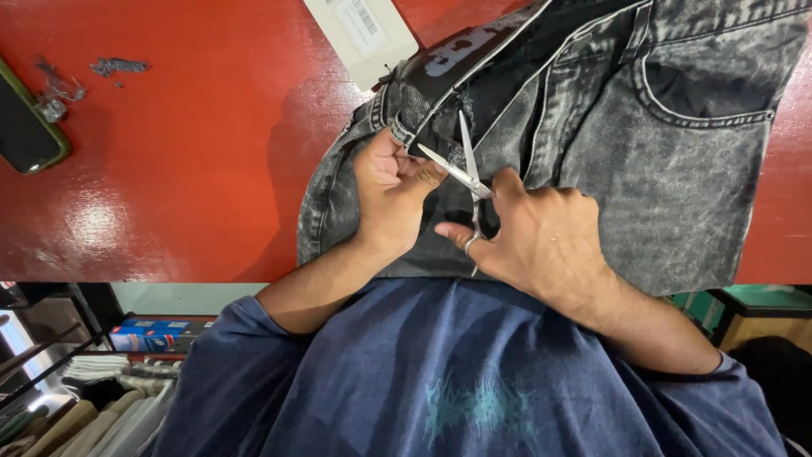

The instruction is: The person uses scissors to cut loose threads and excess fabric from the waistband and pocket areas of a pair of grey jeans. The jeans are laid flat on a red table, and the person repeatedly snips threads and adjusts the garment to access different sections.

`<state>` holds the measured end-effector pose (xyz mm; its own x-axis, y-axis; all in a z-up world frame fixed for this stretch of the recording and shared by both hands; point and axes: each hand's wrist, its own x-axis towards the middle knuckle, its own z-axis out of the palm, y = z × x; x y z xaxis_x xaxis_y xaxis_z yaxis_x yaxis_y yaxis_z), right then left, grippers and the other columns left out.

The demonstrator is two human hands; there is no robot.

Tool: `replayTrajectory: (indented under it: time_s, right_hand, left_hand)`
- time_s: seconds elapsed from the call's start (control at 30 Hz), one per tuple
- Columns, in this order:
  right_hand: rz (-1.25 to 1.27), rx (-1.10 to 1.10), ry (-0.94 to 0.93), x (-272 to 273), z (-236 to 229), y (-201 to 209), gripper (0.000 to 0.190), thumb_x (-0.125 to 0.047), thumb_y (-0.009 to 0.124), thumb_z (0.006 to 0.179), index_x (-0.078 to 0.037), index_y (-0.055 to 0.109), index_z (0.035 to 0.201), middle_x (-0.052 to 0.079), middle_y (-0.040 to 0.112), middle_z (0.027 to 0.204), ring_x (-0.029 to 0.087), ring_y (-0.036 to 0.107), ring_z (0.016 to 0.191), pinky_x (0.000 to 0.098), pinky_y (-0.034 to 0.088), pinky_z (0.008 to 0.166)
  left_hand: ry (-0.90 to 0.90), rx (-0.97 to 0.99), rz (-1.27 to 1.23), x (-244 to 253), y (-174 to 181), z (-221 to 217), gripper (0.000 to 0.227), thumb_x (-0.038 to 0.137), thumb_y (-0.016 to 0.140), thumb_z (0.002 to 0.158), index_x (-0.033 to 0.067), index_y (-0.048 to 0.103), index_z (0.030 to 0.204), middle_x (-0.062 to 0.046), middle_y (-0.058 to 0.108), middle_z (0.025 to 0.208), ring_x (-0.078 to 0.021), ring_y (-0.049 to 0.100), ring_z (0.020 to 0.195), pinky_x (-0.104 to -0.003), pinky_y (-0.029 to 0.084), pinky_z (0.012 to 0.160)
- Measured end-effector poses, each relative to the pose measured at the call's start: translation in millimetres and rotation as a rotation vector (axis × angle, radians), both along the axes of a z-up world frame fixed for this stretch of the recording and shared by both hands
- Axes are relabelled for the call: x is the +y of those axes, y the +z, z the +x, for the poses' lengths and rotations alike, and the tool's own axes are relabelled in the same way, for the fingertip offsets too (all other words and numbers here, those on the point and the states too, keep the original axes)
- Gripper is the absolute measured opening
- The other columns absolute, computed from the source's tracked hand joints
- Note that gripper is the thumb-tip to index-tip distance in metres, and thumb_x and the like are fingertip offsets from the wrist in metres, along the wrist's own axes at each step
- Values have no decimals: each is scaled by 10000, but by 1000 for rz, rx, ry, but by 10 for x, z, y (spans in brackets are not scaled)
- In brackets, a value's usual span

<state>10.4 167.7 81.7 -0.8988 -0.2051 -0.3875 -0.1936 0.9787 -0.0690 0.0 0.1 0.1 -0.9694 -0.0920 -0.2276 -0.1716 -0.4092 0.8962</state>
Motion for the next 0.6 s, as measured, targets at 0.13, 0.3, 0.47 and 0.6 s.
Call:
replayTrajectory:
  time_s: [0.13,0.3,0.47,0.6]
  right_hand:
    - [-14,-10,-6,-24,-19,34,820,-930,688,773,-132,545,897,86,651,573,407,690,570,548,536,505]
    - [-54,-103,-7,-3,-66,23,828,-948,641,777,-131,570,899,125,694,640,440,707,645,573,549,575]
    - [-110,-211,-32,-2,-127,35,804,-924,649,771,-133,624,913,117,723,704,459,718,722,586,565,662]
    - [-82,-208,9,11,-130,38,880,-957,617,776,-87,607,911,152,718,710,457,719,712,575,568,635]
  left_hand:
    - [5,-17,-8,8,29,-7,279,-86,800,788,92,609,888,-4,690,797,-84,662,741,-252,563,701]
    - [-38,5,-67,-8,22,-2,248,5,817,818,104,594,866,14,660,773,-69,639,718,-235,536,674]
    - [-40,-35,-159,-11,-1,-5,372,-31,808,794,134,475,771,16,634,684,-85,680,667,-242,529,619]
    - [-54,-4,-174,-26,65,-19,255,-36,791,822,104,579,829,-5,669,764,-94,674,714,-241,577,667]
